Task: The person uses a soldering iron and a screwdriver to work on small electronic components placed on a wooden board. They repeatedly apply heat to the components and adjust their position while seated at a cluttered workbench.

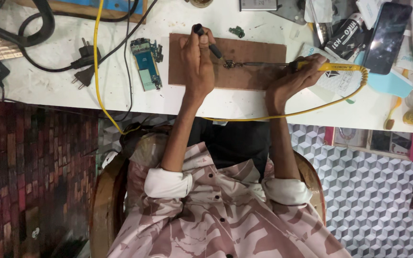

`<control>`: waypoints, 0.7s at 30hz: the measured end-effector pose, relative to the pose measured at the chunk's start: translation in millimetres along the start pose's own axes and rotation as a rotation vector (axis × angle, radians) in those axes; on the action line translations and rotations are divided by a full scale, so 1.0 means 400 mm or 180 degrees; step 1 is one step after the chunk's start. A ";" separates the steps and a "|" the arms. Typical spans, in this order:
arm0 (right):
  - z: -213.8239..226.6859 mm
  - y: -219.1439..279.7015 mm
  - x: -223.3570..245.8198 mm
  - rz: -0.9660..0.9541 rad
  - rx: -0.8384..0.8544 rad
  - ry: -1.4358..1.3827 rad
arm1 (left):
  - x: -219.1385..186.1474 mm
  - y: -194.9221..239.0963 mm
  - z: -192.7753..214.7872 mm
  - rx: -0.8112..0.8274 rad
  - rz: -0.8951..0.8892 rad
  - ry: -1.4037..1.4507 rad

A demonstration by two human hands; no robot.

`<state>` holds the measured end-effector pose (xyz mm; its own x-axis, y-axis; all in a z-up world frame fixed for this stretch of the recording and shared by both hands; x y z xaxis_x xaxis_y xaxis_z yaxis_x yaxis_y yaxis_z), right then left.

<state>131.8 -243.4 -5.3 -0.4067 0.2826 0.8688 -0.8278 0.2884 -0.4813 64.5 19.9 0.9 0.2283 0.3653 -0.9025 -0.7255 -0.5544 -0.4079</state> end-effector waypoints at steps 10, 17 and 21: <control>-0.014 -0.002 0.010 -0.0136 0.0020 -0.0374 | -0.014 -0.004 0.006 0.0049 -0.0095 -0.0042; -0.019 -0.012 -0.001 -0.0249 -0.0208 -0.0507 | -0.027 -0.009 0.008 0.0039 -0.0156 0.0057; -0.021 -0.009 -0.003 -0.0022 -0.0195 -0.0426 | -0.030 -0.010 0.008 0.0048 -0.0123 0.0022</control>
<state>138.6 -237.3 -5.5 -0.4522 0.1570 0.8780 -0.8073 0.3463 -0.4778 62.8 20.1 13.7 0.2608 0.3808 -0.8871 -0.7258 -0.5285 -0.4403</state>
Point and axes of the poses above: each hand's wrist, its own y-axis away from the middle knuckle, its own z-axis out of the back of the hand, x = y × z, the point moved 6 cm from there along -y, towards the middle knuckle
